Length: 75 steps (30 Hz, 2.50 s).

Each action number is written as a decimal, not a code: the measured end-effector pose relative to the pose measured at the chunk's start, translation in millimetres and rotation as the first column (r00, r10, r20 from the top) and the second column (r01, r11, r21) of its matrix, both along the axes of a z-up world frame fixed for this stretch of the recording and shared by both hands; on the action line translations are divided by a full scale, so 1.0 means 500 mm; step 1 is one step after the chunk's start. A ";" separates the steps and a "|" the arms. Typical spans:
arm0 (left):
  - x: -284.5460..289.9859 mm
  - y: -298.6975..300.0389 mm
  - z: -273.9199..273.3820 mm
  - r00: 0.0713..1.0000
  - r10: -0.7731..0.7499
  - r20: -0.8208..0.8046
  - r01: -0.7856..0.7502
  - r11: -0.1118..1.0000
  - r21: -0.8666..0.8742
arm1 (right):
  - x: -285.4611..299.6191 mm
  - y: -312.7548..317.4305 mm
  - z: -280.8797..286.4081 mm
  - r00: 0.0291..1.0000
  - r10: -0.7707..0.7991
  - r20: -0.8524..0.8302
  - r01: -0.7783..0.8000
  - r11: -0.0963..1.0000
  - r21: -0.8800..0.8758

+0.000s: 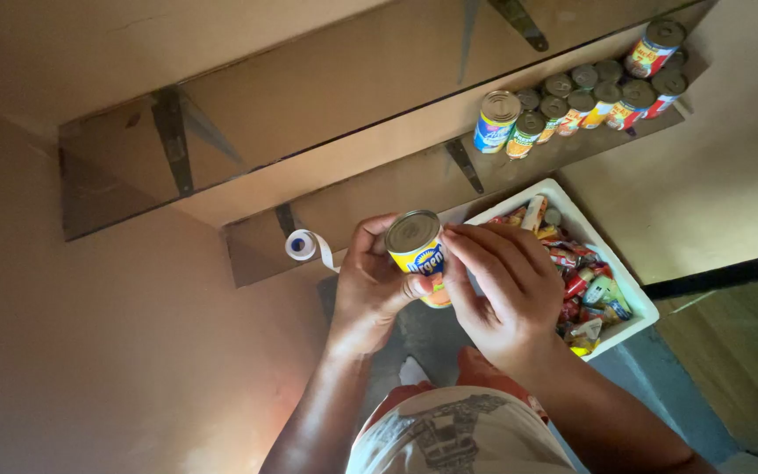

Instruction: Organizing canned food and seasoning packets on a storage shelf.

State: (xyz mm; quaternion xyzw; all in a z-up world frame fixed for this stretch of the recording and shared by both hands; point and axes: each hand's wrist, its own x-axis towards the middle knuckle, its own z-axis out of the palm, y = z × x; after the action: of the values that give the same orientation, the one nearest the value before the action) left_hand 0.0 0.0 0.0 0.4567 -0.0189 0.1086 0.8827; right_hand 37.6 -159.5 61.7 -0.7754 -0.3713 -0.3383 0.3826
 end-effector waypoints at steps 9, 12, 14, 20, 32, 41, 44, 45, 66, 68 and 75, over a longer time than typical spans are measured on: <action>0.013 -0.001 -0.006 1.000 -0.008 -0.016 0.008 1.000 0.025 | 0.014 -0.010 -0.010 0.998 0.034 -0.061 -0.036 0.999 -0.030; 0.019 -0.002 -0.009 0.998 0.010 -0.055 -0.007 0.999 0.053 | 0.019 -0.013 -0.011 0.997 0.031 -0.071 -0.035 0.998 -0.059; 0.028 -0.002 -0.017 0.999 0.013 -0.048 -0.010 0.998 0.066 | 0.025 -0.013 -0.026 0.996 0.025 -0.091 -0.032 0.997 -0.077; 0.067 -0.009 -0.048 0.990 0.055 -0.128 -0.034 0.986 0.162 | 0.056 -0.021 -0.113 0.938 0.075 -0.340 -0.058 0.997 0.059; 0.279 -0.158 -0.191 0.972 0.088 -0.219 0.018 0.898 0.439 | 0.268 -0.190 -0.295 0.676 0.171 -0.717 -0.058 0.982 0.180; 0.560 -0.365 -0.346 0.997 0.059 0.059 -0.083 0.660 0.747 | 0.538 -0.412 -0.571 0.539 0.334 -0.773 0.019 0.913 0.407; 0.597 -0.411 -0.376 0.964 0.213 -0.160 -0.039 0.707 0.706 | 0.614 -0.457 -0.629 0.641 0.253 -0.725 0.111 0.904 0.413; 0.600 -0.424 -0.379 0.845 0.253 -0.470 0.040 0.848 0.528 | 0.638 -0.467 -0.647 0.725 0.138 -0.674 0.159 0.920 0.359; 0.690 -0.386 -0.577 0.766 0.630 0.128 -0.388 0.296 0.873 | 0.783 -0.492 -0.735 0.861 -0.096 -0.500 0.170 0.980 0.106; 0.696 -0.387 -0.580 0.762 0.636 0.122 -0.387 0.296 0.874 | 0.785 -0.493 -0.742 0.857 -0.081 -0.509 0.162 0.980 0.117; 0.698 -0.389 -0.588 0.760 0.630 0.162 -0.422 0.289 0.860 | 0.795 -0.494 -0.760 0.880 -0.051 -0.471 0.125 0.984 0.126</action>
State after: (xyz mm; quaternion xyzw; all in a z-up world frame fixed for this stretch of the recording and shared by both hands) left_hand 348.8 -194.7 -294.2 0.8194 0.1742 0.3209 0.4418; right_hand 435.1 -406.6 -318.2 -0.8184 -0.2058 -0.1866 0.5030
